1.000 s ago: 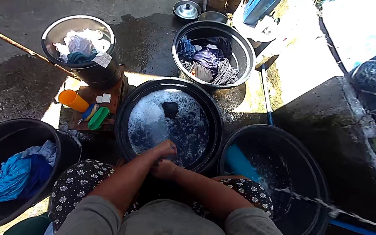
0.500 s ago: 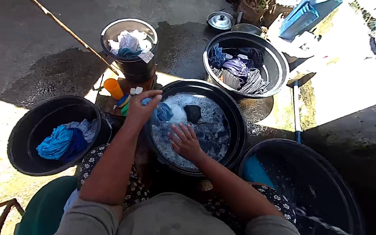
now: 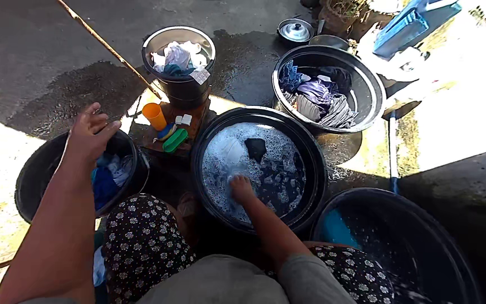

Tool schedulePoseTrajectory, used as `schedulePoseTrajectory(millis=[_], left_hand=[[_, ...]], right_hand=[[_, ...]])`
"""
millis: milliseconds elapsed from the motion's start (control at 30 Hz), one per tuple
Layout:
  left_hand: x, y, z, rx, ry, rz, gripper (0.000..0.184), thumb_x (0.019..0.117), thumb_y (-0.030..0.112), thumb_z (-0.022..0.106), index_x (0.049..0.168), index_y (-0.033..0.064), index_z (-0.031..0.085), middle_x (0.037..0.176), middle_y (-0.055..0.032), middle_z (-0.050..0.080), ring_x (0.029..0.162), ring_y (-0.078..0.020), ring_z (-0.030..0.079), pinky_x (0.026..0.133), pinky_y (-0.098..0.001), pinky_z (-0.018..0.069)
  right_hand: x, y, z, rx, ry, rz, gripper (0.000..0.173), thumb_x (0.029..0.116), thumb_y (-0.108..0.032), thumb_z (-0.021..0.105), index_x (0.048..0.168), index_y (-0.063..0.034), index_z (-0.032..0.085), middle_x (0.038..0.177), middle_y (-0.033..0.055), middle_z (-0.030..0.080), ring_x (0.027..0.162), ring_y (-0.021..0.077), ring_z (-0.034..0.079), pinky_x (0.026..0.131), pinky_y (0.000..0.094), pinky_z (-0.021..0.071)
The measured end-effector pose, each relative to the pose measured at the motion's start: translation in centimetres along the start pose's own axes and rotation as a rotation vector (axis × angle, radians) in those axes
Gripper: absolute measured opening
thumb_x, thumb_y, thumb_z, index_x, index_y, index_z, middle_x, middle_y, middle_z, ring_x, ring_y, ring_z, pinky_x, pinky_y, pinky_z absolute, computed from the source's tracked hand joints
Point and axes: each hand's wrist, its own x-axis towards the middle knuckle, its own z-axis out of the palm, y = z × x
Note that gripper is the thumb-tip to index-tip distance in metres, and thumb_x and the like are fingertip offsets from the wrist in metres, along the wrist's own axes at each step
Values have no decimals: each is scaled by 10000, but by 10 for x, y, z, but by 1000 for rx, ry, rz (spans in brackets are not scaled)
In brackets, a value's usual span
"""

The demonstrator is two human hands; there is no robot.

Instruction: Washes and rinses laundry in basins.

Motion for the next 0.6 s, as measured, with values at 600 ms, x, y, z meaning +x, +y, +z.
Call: schedulePoseTrajectory(millis=[600], left_hand=[[-90,26,248,444,-1027,-80,914,885,311,818,1587,20,311,1427,-292,537,1318,-450,531,1114,-605,403]], right_hand=[[-51,-3,-55,539,-86,-18,469,1129,-280,406,1365,103,538,1379,329,566,1328,430,540,1134,571,386]])
